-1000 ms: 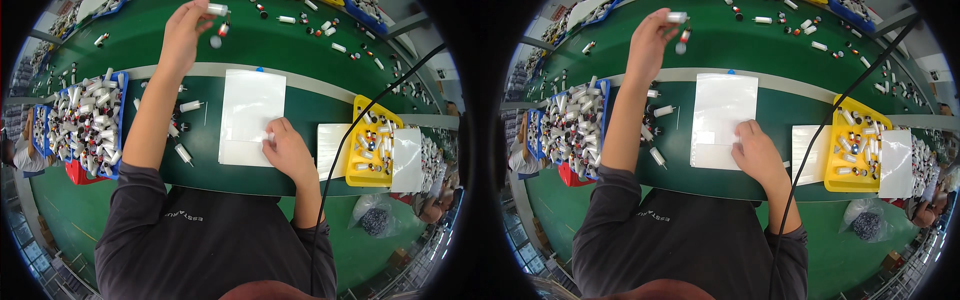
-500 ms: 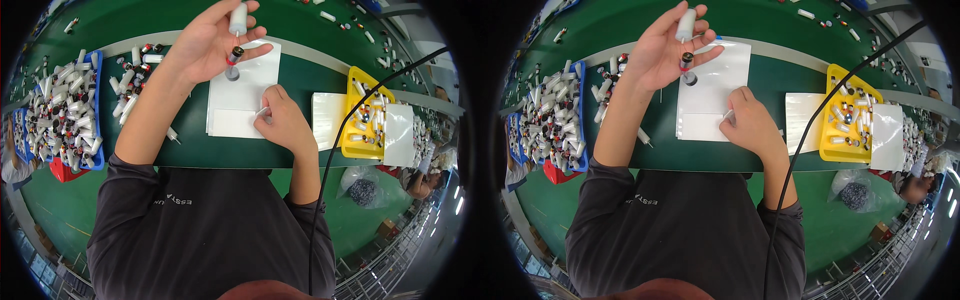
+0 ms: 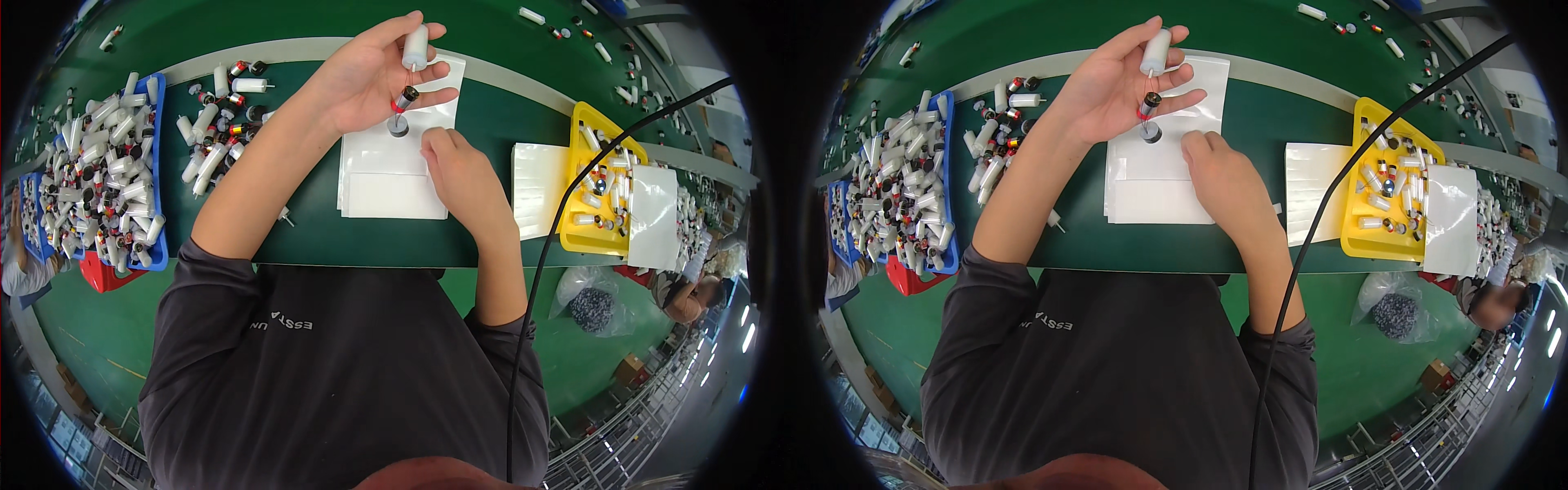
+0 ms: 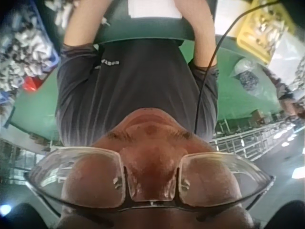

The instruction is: Assembling small electronic components by connecting battery units to white cylindrical bodies on an assembly line.

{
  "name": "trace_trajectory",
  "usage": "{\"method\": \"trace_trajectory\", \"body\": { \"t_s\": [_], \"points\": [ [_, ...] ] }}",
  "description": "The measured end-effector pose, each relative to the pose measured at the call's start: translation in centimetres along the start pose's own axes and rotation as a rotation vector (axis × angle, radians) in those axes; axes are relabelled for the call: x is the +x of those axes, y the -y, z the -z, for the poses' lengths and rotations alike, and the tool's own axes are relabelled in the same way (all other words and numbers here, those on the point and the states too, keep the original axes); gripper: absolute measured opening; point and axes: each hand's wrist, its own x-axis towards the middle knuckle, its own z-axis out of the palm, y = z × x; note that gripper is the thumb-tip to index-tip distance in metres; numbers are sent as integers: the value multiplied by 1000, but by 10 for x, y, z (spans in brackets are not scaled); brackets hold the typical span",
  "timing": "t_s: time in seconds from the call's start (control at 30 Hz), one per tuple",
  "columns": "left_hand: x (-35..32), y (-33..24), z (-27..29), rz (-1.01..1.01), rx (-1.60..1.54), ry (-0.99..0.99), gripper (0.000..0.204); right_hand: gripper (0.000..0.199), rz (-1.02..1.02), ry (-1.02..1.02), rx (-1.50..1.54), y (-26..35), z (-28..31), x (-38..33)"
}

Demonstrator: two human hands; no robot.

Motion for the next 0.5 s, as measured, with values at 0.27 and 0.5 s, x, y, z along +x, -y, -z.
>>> {"method": "trace_trajectory", "body": {
  "t_s": [0.27,0.5],
  "points": [
    [5,-3,3,-83,-101,2,31,52,-25,-455,675,10,-6,20],
    [2,-5,-5,-239,-71,-7,40,62,186,-663,914,33,-24,56]
  ]
}}
